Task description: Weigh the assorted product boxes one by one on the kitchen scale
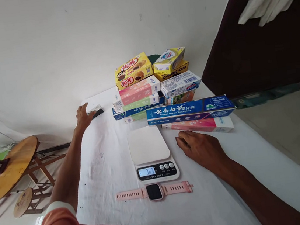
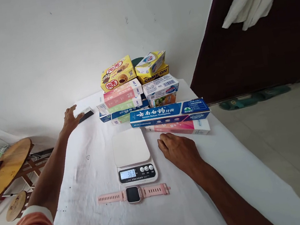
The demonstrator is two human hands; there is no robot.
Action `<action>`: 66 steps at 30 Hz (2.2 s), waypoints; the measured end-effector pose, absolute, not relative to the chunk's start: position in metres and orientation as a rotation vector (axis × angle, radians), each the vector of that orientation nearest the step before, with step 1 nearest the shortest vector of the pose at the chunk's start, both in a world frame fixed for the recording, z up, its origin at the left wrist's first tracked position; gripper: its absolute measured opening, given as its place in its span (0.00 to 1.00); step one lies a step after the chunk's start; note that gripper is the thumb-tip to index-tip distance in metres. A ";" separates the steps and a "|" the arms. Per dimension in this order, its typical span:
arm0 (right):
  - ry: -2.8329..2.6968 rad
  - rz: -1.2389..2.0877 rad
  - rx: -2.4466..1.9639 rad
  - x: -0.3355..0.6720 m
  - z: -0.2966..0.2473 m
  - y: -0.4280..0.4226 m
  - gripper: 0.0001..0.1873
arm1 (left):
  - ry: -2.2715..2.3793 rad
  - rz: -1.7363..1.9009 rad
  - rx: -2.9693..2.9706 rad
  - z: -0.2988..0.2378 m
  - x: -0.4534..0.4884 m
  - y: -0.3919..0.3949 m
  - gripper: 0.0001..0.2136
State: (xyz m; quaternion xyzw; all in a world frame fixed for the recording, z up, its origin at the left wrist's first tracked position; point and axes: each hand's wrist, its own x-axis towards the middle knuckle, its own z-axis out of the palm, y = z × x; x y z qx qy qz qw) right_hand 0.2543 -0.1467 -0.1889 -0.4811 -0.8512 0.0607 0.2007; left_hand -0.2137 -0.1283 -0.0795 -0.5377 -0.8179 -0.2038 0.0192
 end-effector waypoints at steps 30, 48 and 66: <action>-2.581 0.349 -1.569 0.246 -0.142 -0.157 0.20 | -2.101 -0.981 -2.417 -0.079 -0.054 -0.264 0.24; -2.596 0.359 -1.573 0.246 -0.139 -0.158 0.20 | -1.949 -0.514 -2.532 -0.098 -0.028 -0.252 0.41; -2.427 0.363 -1.437 0.251 -0.170 -0.150 0.16 | -2.264 -0.458 -1.935 -0.041 -0.147 -0.246 0.22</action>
